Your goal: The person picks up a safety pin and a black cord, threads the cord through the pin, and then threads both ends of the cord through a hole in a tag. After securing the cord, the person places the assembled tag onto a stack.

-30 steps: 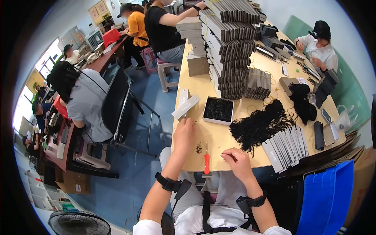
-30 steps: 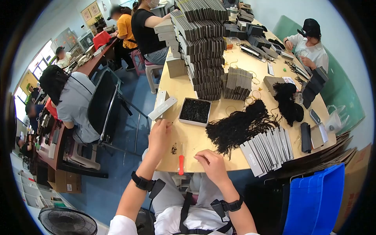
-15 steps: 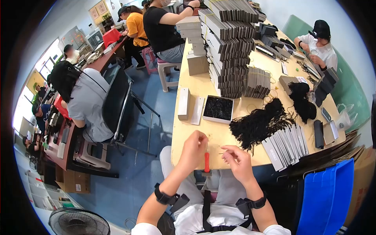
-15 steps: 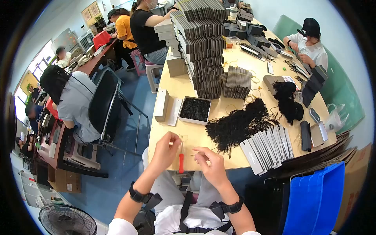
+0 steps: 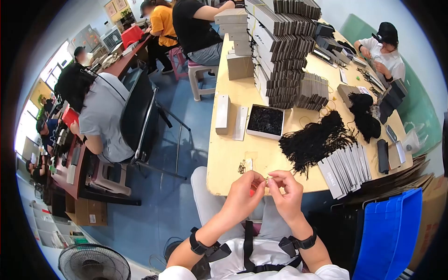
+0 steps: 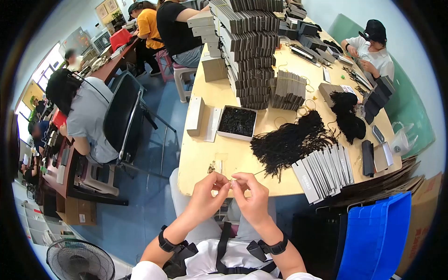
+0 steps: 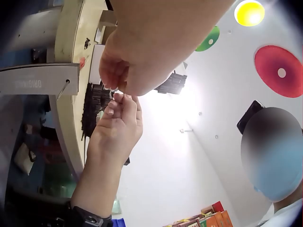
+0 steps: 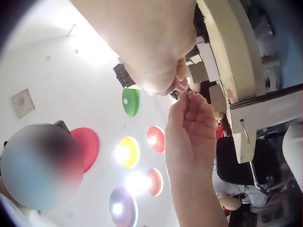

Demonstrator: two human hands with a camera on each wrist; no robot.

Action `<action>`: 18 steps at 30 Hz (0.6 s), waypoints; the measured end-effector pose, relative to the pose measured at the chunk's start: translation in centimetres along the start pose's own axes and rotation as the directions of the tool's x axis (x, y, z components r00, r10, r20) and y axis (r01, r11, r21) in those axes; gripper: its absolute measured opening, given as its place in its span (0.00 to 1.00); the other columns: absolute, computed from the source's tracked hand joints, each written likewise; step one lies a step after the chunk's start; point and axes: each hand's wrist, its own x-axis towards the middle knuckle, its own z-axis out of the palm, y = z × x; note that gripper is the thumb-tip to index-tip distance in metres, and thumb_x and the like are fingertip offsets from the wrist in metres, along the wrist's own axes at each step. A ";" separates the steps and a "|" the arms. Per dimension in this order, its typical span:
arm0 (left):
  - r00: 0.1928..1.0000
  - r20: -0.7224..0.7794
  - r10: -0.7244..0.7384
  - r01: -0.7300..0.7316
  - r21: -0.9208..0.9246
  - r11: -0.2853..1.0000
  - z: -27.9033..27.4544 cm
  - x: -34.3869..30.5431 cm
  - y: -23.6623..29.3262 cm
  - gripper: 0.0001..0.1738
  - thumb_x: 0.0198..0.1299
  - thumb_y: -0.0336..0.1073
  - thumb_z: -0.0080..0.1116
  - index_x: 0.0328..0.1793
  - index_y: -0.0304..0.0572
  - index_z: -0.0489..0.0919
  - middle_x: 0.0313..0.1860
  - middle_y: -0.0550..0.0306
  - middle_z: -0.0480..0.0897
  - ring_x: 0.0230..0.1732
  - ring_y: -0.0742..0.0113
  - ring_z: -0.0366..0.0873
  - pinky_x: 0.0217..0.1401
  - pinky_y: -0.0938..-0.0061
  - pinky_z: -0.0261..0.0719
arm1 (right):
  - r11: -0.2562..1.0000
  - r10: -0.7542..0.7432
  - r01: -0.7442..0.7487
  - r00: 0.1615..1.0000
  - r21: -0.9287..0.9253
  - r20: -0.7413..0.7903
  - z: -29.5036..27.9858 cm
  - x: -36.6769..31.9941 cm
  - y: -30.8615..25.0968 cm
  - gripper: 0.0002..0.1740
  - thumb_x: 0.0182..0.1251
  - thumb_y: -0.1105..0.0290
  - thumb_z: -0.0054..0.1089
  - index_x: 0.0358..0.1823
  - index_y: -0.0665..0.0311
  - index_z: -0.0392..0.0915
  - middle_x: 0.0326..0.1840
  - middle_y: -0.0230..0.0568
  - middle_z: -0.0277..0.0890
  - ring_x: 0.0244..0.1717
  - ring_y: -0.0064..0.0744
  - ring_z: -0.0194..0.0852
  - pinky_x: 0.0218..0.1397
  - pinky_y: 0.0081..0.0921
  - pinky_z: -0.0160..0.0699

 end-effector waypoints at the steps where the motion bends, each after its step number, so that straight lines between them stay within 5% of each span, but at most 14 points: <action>1: 1.000 -0.010 0.025 -0.025 0.014 1.000 0.0 0.0 0.0 0.05 0.61 0.26 0.57 0.40 0.31 0.74 0.32 0.53 0.80 0.35 0.68 0.80 0.42 0.75 0.79 | 1.000 0.010 -0.010 1.000 -0.004 0.011 0.1 -0.1 0.0 0.07 0.63 0.79 0.59 0.42 0.68 0.77 0.29 0.36 0.81 0.25 0.18 0.76 0.31 0.17 0.73; 5: 0.996 -0.031 0.082 -0.079 0.081 0.994 -0.1 -0.3 0.2 0.05 0.59 0.24 0.58 0.40 0.32 0.74 0.32 0.50 0.80 0.34 0.63 0.81 0.40 0.73 0.79 | 0.953 0.203 -0.220 0.974 0.207 0.101 -0.3 -0.1 -0.1 0.05 0.65 0.76 0.59 0.41 0.69 0.75 0.31 0.36 0.80 0.27 0.19 0.76 0.31 0.16 0.73; 7: 0.992 -0.048 0.113 -0.109 0.083 0.991 0.1 -0.6 -0.2 0.05 0.59 0.24 0.58 0.39 0.32 0.73 0.32 0.50 0.80 0.34 0.63 0.81 0.40 0.72 0.79 | 0.833 0.348 -0.427 0.899 0.353 0.266 -1.0 0.1 0.3 0.05 0.69 0.73 0.57 0.41 0.68 0.73 0.31 0.34 0.78 0.27 0.18 0.73 0.30 0.14 0.70; 15: 0.986 -0.109 0.129 -0.120 0.092 0.989 0.8 -1.8 -0.6 0.06 0.60 0.24 0.59 0.41 0.33 0.73 0.35 0.52 0.79 0.35 0.65 0.81 0.39 0.74 0.78 | 0.764 0.347 -0.493 0.858 0.416 0.379 -1.3 -0.2 0.1 0.07 0.71 0.69 0.54 0.41 0.64 0.69 0.27 0.29 0.73 0.24 0.14 0.67 0.28 0.12 0.64; 17: 0.991 -0.137 0.003 -0.029 -0.193 0.981 1.0 -2.0 -0.6 0.07 0.61 0.25 0.59 0.44 0.33 0.74 0.39 0.55 0.78 0.38 0.69 0.80 0.42 0.75 0.78 | 0.742 0.352 -0.506 0.852 0.440 0.387 -1.3 -0.3 0.1 0.07 0.71 0.68 0.55 0.41 0.63 0.69 0.26 0.28 0.72 0.24 0.13 0.66 0.28 0.12 0.63; 18: 0.991 -0.137 0.002 -0.029 -0.193 0.981 1.0 -2.0 -0.5 0.07 0.61 0.25 0.59 0.44 0.33 0.74 0.39 0.55 0.78 0.38 0.69 0.80 0.42 0.75 0.78 | 0.721 0.349 -0.519 0.844 0.458 0.406 -1.3 -0.4 0.2 0.07 0.71 0.68 0.54 0.41 0.63 0.69 0.27 0.28 0.72 0.24 0.13 0.66 0.27 0.12 0.63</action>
